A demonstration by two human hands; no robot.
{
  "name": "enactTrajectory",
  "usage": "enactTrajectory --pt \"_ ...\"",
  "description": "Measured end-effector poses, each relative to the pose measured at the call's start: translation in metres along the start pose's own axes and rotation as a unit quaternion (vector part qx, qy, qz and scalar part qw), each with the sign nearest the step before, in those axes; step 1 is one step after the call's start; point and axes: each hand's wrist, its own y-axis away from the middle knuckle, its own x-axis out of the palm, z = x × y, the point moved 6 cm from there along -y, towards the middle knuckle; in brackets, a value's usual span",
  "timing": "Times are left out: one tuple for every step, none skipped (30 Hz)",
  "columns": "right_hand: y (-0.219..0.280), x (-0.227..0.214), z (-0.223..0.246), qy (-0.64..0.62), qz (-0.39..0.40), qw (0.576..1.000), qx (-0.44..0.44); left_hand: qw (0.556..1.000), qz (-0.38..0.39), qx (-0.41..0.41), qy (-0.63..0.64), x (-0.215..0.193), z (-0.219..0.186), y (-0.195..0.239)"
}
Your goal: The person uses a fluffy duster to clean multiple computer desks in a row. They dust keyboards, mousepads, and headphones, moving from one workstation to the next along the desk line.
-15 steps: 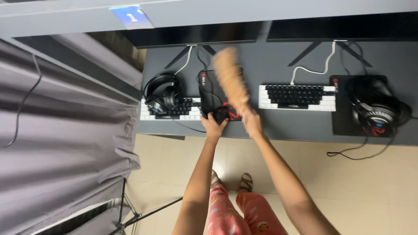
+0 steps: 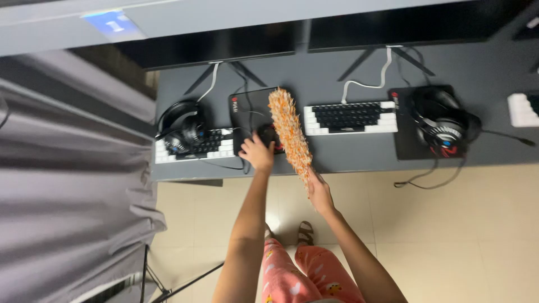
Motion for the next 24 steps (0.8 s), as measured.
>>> enactTrajectory --pt "0.007 -0.012 0.000 0.002 -0.008 1.000 0.006 1.000 0.005 0.009 0.001 0.002 -0.003 0.000" --pt "0.014 -0.022 0.000 0.005 -0.002 1.000 0.013 1.000 0.017 0.002 -0.009 0.005 -0.003 -0.001" --pt "0.022 -0.030 0.002 0.007 0.005 1.000 0.019 0.999 0.027 -0.005 -0.021 0.006 -0.001 -0.002" --pt "0.029 -0.037 -0.002 0.007 -0.002 1.000 0.025 0.999 0.031 0.003 -0.022 -0.007 -0.011 0.007" --pt "0.033 -0.044 -0.003 0.015 -0.021 1.000 -0.002 1.000 -0.022 0.012 0.006 -0.027 -0.021 0.014" --pt "0.038 -0.051 -0.004 0.023 -0.040 0.999 -0.028 0.996 -0.074 0.020 0.035 -0.048 -0.030 0.021" --pt "0.041 -0.057 -0.006 0.023 -0.047 0.998 -0.026 0.996 -0.073 0.027 0.036 -0.052 -0.044 0.032" --pt "0.044 -0.064 -0.009 0.027 -0.070 0.997 -0.020 0.989 -0.123 0.005 0.083 -0.061 -0.053 0.044" --pt "0.047 -0.071 -0.012 0.031 -0.092 0.995 -0.014 0.977 -0.171 -0.018 0.129 -0.070 -0.060 0.058" --pt "0.047 -0.076 -0.019 0.032 -0.097 0.995 -0.010 0.977 -0.168 -0.012 0.130 -0.065 -0.069 0.062" --pt "0.048 -0.085 -0.032 0.028 -0.124 0.991 0.035 0.974 -0.111 0.083 0.179 -0.054 -0.090 0.066" --pt "0.051 -0.094 -0.045 0.024 -0.150 0.985 0.080 0.956 -0.054 0.178 0.226 -0.043 -0.111 0.074" --pt "0.052 -0.093 -0.050 0.024 -0.156 0.984 0.084 0.955 -0.049 0.184 0.227 -0.024 -0.117 0.070" --pt "0.055 -0.097 -0.056 0.018 -0.201 0.975 0.095 0.953 0.022 0.188 0.237 0.002 -0.125 0.066" --pt "0.054 -0.101 -0.061 0.013 -0.249 0.963 0.103 0.945 0.091 0.195 0.246 0.029 -0.137 0.059" --pt "0.052 -0.109 -0.055 0.013 -0.258 0.960 0.105 0.942 0.094 0.204 0.247 0.033 -0.147 0.052" --pt "0.053 -0.113 -0.048 0.008 -0.227 0.969 0.095 0.943 0.118 0.198 0.238 0.041 -0.153 0.051" --pt "0.054 -0.116 -0.042 0.002 -0.195 0.977 0.085 0.944 0.142 0.192 0.228 0.050 -0.159 0.049" --pt "0.065 -0.118 -0.055 0.003 -0.203 0.975 0.094 0.941 0.151 0.200 0.226 0.047 -0.166 0.050" --pt "0.074 -0.113 -0.066 0.021 -0.165 0.982 0.093 0.950 0.167 0.180 0.192 0.047 -0.168 0.049" --pt "0.077 -0.108 -0.075 0.039 -0.124 0.988 0.088 0.958 0.179 0.159 0.158 0.045 -0.172 0.042" --pt "0.083 -0.108 -0.081 0.039 -0.130 0.986 0.093 0.956 0.183 0.165 0.158 0.044 -0.174 0.042" --pt "0.090 -0.112 -0.087 0.054 -0.181 0.977 0.097 0.958 0.193 0.171 0.122 0.044 -0.174 0.042" --pt "0.098 -0.116 -0.093 0.069 -0.230 0.965 0.100 0.959 0.203 0.176 0.086 0.044 -0.174 0.042"
